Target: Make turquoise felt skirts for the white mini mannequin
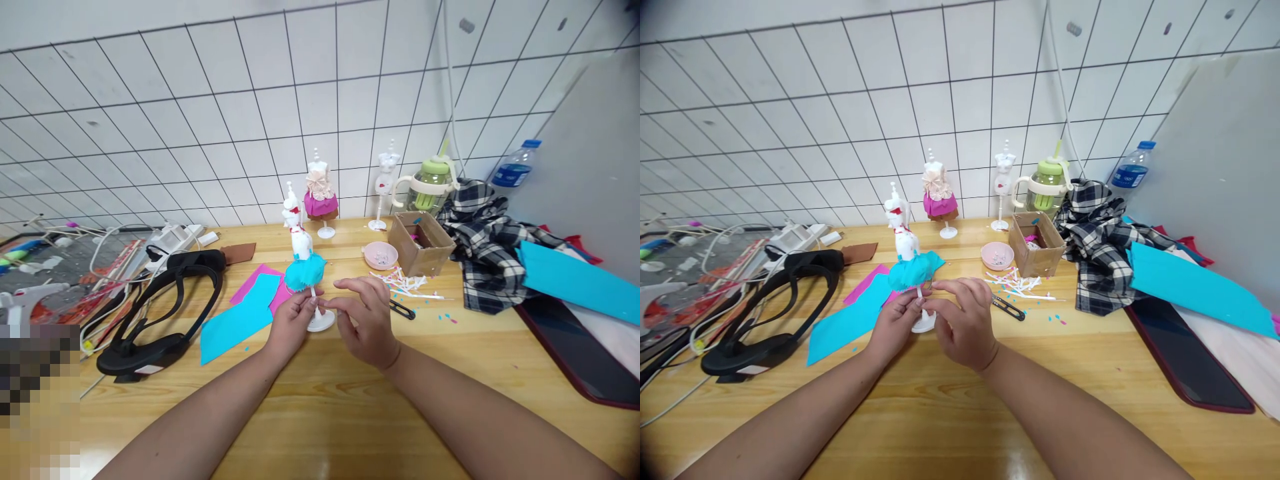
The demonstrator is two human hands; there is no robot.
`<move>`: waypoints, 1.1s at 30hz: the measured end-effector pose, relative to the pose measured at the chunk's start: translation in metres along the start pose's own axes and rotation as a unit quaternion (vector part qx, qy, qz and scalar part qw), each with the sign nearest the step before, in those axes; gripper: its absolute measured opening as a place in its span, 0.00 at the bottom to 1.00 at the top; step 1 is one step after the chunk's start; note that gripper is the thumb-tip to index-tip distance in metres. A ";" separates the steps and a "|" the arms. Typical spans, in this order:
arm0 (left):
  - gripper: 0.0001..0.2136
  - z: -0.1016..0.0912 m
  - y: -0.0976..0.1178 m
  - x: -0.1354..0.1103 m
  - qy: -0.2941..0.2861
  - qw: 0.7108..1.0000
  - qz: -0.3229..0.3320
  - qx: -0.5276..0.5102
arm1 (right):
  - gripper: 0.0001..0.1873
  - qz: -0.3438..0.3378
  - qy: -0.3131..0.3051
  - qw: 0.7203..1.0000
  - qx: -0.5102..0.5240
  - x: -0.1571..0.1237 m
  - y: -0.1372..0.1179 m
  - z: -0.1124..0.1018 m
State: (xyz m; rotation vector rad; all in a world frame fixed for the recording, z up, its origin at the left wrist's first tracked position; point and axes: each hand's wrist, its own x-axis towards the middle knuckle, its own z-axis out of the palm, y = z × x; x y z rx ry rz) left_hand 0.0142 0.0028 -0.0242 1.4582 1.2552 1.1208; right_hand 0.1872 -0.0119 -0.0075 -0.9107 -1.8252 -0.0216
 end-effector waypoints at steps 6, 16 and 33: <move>0.22 0.000 -0.001 -0.001 -0.008 1.000 -0.013 -0.015 | 0.16 0.042 -0.002 0.999 -0.009 0.004 0.004 0.003; 0.14 0.004 0.002 -0.006 -0.035 0.998 0.015 0.041 | 0.28 -0.019 -0.059 0.993 -0.103 -0.001 -0.007 0.005; 0.15 0.002 0.002 -0.003 -0.053 0.992 -0.019 -0.115 | 0.18 -0.024 0.085 0.994 0.065 0.015 -0.019 -0.022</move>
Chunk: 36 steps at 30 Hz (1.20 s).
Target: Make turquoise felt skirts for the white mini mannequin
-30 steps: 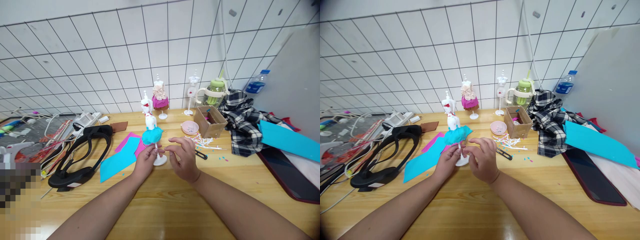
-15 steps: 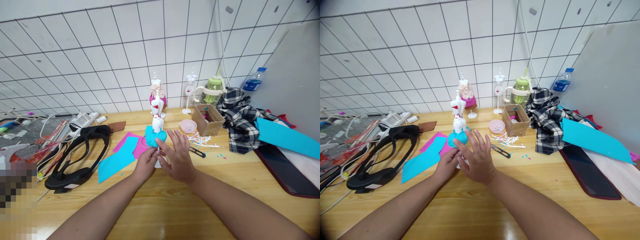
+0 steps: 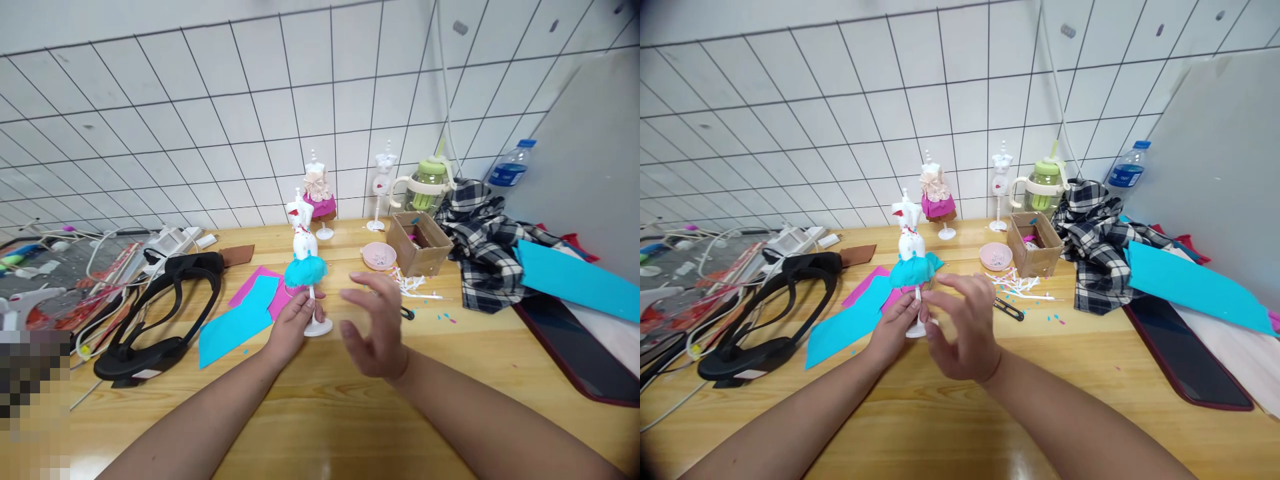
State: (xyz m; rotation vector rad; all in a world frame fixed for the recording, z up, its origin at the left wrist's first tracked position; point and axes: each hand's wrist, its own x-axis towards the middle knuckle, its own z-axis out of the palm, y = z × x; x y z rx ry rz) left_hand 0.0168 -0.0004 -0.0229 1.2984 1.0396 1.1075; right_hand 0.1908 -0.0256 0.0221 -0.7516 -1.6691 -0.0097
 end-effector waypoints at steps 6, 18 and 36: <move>0.15 -0.001 -0.001 0.004 0.013 0.994 -0.037 -0.099 | 0.16 -0.031 0.180 0.978 0.097 0.027 -0.003 -0.021; 0.18 -0.008 -0.002 0.006 0.066 0.996 -0.007 0.059 | 0.05 0.277 -0.249 0.926 0.065 -0.018 0.035 0.033; 0.17 -0.006 -0.003 0.005 0.048 0.976 0.048 0.209 | 0.06 0.207 -0.202 0.957 0.025 -0.018 0.034 0.028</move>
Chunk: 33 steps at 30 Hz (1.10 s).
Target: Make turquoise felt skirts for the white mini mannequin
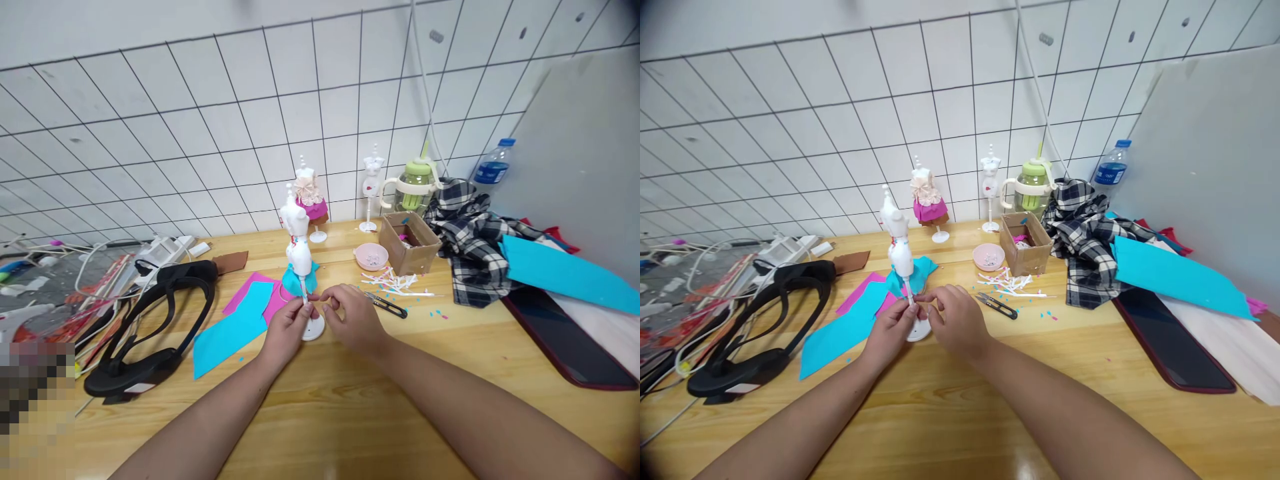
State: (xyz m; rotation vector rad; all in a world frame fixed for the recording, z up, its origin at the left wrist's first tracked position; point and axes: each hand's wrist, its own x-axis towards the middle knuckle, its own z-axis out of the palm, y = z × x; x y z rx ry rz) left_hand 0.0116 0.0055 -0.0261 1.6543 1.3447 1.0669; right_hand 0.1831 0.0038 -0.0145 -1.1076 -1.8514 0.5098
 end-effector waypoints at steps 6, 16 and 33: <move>0.16 0.005 0.000 -0.004 -0.014 0.999 -0.020 -0.025 | 0.12 0.090 0.001 0.976 0.198 0.003 -0.021 -0.008; 0.14 0.008 0.002 -0.005 -0.025 0.999 -0.025 0.002 | 0.10 0.151 0.034 0.965 0.211 0.003 -0.024 -0.006; 0.15 0.010 0.001 -0.005 -0.039 0.999 -0.017 0.007 | 0.13 0.225 -0.080 0.859 0.452 0.005 -0.011 0.001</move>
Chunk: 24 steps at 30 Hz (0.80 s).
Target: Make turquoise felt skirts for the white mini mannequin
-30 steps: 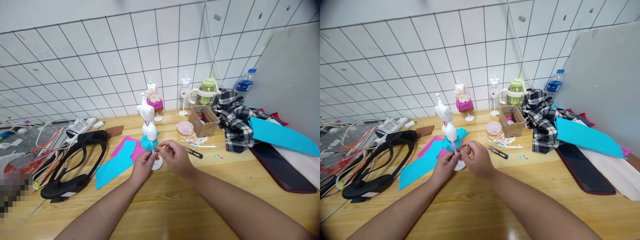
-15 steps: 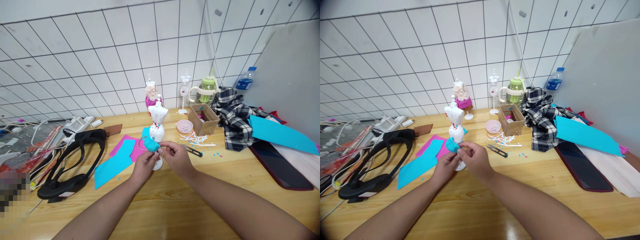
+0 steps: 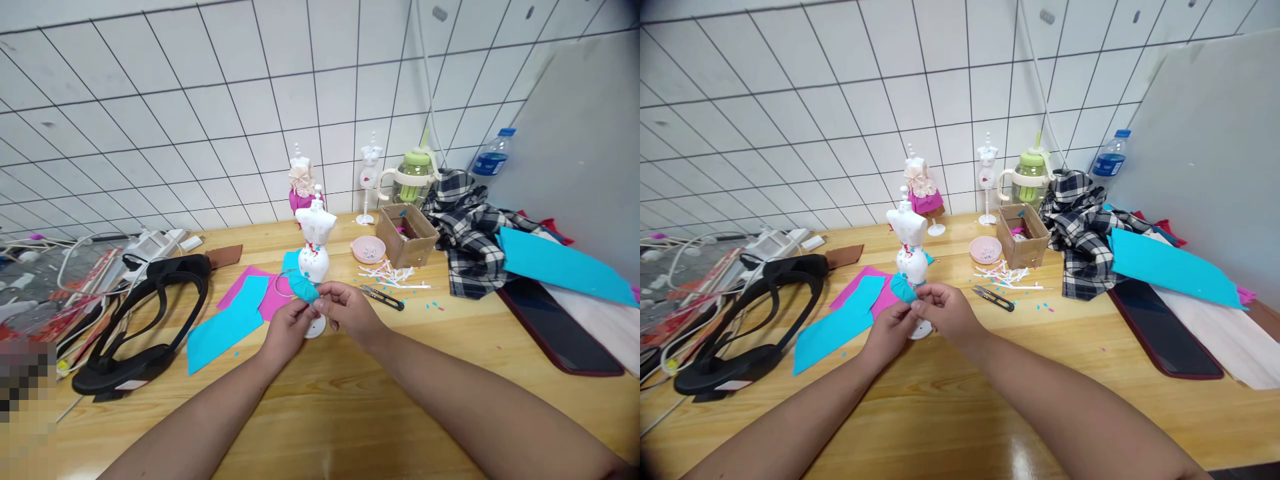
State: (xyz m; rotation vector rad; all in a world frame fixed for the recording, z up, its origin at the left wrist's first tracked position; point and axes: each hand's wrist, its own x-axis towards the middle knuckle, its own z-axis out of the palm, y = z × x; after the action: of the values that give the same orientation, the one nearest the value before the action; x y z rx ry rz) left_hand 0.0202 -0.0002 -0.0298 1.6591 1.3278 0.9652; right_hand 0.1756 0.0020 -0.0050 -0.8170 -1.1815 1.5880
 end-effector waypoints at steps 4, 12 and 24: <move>0.15 -0.001 0.003 0.000 0.009 1.000 -0.001 0.007 | 0.13 -0.005 0.006 1.000 -0.008 0.000 0.000 0.001; 0.16 0.000 0.004 -0.002 0.004 0.999 -0.004 -0.036 | 0.11 -0.028 0.020 0.998 -0.052 -0.001 -0.001 -0.001; 0.12 -0.014 -0.001 0.014 0.080 0.994 0.037 0.056 | 0.11 -0.175 0.221 0.929 -0.240 0.011 0.005 -0.033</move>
State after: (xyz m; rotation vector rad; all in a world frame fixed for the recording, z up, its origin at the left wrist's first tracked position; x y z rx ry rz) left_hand 0.0094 0.0156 -0.0244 1.7561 1.4589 1.1054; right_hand 0.2003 0.0220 -0.0200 -1.1319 -1.3022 0.7692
